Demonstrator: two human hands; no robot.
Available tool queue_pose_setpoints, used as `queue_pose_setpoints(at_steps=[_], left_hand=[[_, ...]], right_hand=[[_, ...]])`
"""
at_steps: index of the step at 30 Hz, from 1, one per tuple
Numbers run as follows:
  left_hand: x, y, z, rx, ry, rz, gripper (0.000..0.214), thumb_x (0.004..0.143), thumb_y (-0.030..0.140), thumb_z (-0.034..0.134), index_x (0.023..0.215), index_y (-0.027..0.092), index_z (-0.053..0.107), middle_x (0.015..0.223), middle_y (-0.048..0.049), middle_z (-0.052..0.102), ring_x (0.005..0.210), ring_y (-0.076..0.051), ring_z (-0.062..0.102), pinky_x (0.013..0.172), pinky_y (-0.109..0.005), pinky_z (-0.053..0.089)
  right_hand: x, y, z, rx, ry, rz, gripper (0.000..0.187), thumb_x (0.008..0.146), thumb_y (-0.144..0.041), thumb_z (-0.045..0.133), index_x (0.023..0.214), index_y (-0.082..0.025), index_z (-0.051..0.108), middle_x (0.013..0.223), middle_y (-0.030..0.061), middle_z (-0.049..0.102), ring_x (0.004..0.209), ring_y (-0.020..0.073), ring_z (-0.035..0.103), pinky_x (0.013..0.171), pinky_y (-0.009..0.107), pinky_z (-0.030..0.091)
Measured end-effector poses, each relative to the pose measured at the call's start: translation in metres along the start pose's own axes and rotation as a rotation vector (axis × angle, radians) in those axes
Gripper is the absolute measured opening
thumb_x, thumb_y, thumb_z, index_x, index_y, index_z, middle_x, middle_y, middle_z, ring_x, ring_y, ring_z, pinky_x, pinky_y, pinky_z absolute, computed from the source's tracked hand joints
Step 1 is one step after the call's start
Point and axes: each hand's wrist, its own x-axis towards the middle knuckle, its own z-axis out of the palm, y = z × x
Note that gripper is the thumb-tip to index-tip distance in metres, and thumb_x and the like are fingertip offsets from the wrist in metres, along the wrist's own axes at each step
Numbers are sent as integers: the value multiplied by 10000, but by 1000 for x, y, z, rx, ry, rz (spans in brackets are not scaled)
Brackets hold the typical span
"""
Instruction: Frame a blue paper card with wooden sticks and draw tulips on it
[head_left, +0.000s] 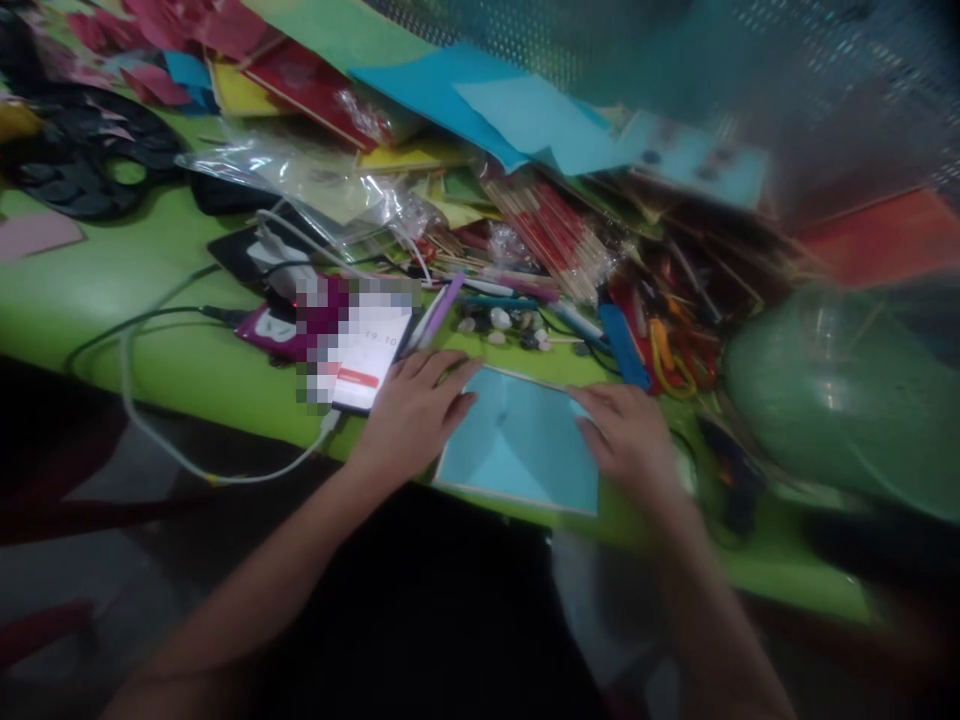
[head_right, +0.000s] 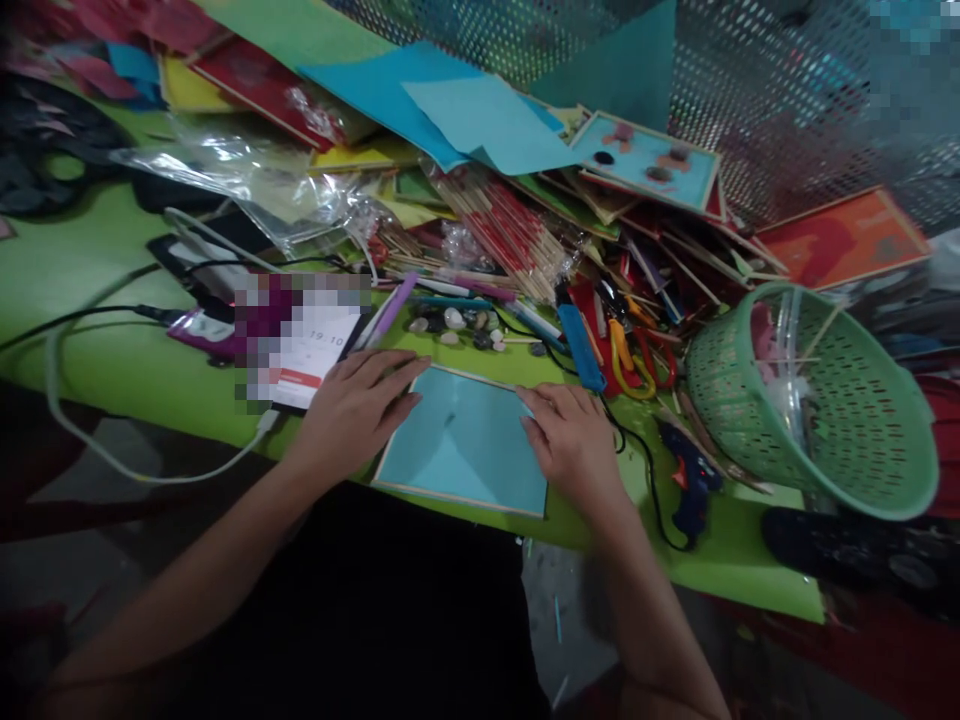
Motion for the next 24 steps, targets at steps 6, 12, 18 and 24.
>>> queue_pose_setpoints(at_steps=[6,12,18,24], left_hand=[[1,3,-3,35,-18,-1,404,1070,339,520,1435,235,660,1383,-132,699,1268,-351,626,1065,-552,522],[1,4,-3,63,-8,20,396,1064,347,541,1423,229,657,1366,-140,695,1253,-356,623,1046,-551,528],[2,5,-3,93,-16,34,403,1055,353,569,1426,221,655,1356,-135,700,1241,-354,630,1054,-547,521],[0,4,-2,89,0,24,428,1071,383,546,1444,193,634,1373,-133,702,1245,-352,631,1034,-518,530]], right_hand=[[20,-16,2,15,-71,-58,373,1075,-308,513,1371,-195,710,1212,147,747,1115,304,640,937,450,475],[29,-25,7,35,-108,-62,383,1072,-320,518,1385,-195,700,1220,153,743,1123,312,639,967,467,485],[30,-26,13,25,-117,-49,389,1073,-310,529,1402,-177,689,1237,155,742,1138,310,646,979,469,486],[28,-29,14,34,-138,-19,390,1071,-311,528,1401,-176,685,1260,154,738,1150,318,645,982,475,489]])
